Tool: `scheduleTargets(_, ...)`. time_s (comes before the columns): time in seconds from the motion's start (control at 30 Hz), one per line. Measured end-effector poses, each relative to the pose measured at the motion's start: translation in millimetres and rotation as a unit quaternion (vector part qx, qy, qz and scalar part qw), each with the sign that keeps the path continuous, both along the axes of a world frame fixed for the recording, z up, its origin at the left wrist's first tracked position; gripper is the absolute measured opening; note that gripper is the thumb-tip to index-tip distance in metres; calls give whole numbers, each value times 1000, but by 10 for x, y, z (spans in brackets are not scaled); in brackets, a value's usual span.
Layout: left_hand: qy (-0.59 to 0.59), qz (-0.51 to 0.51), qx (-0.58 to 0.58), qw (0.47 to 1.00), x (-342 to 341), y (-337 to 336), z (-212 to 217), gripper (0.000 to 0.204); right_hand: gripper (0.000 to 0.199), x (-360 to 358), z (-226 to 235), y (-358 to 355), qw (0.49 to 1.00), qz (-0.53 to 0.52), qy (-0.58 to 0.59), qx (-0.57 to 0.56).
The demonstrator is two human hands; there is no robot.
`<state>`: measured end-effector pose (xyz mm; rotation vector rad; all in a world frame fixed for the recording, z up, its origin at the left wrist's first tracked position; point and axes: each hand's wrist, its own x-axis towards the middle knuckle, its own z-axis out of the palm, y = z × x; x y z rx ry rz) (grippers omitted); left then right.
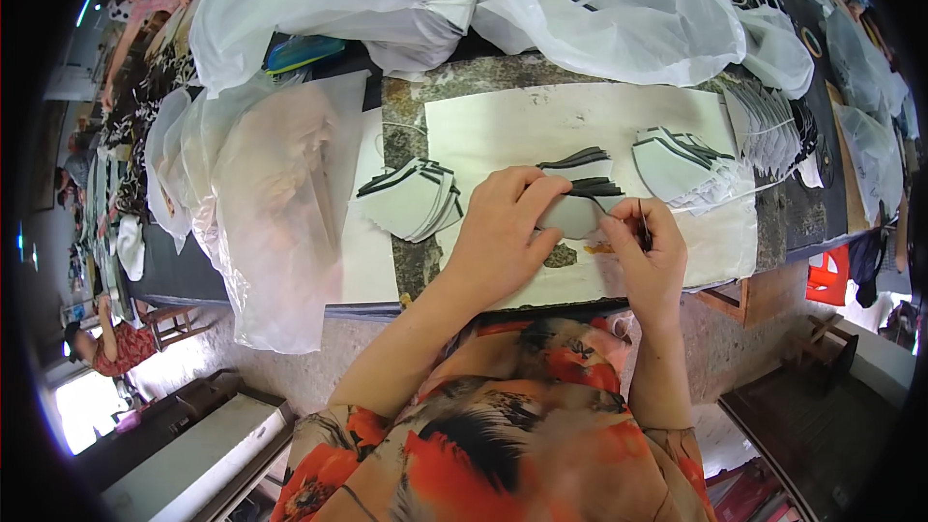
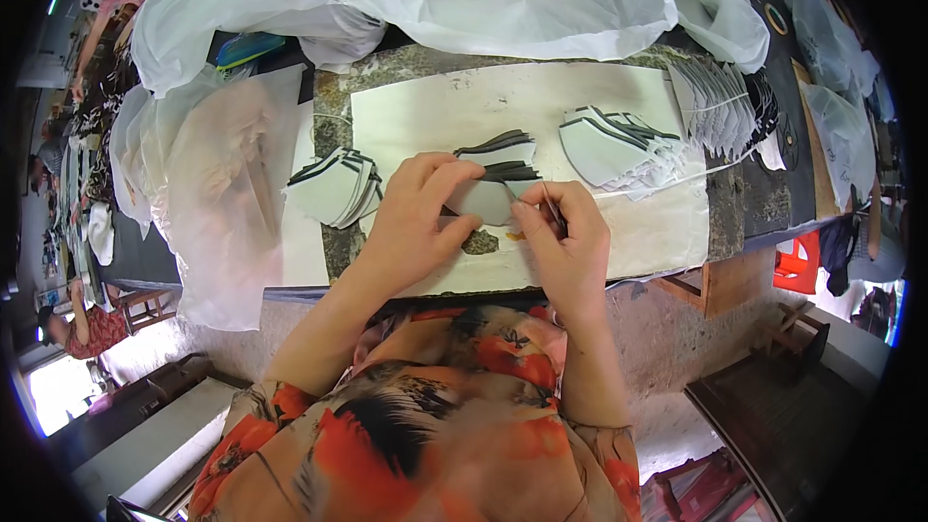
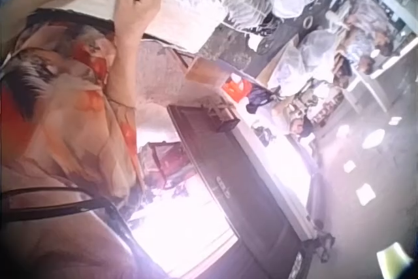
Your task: Trimming excess material from shoe upper components using a small blade at a workbench.
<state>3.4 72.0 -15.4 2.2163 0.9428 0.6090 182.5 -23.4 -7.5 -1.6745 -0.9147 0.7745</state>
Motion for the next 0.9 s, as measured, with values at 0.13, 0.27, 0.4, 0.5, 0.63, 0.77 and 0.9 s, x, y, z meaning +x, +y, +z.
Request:
scheduleTargets(0.13,8,-25,-9,1000,7,24,33,52,10,34,109,-35,992,102,71,2)
scheduleTargets(0.27,10,-48,-13,999,6,78,74,56,10,133,151,-50,964,114,235,-49)
scheduleTargets(0.4,54,-73,-59,994,-66,121,195,74,23,235,200,-144,936,42,349,-29)
scheduleTargets(0.5,90,-96,-2,991,-125,104,345,87,22,280,206,-228,932,33,356,-54)
scheduleTargets(0.63,7,-106,-59,993,-130,-80,402,62,18,274,171,-324,916,55,385,-97)
scheduleTargets(0.77,-18,-96,-19,995,-53,-317,266,21,15,251,94,-415,915,82,380,-111)
scheduleTargets(0.9,73,-113,-166,977,-135,-374,255,20,7,207,125,-440,958,80,248,-116)
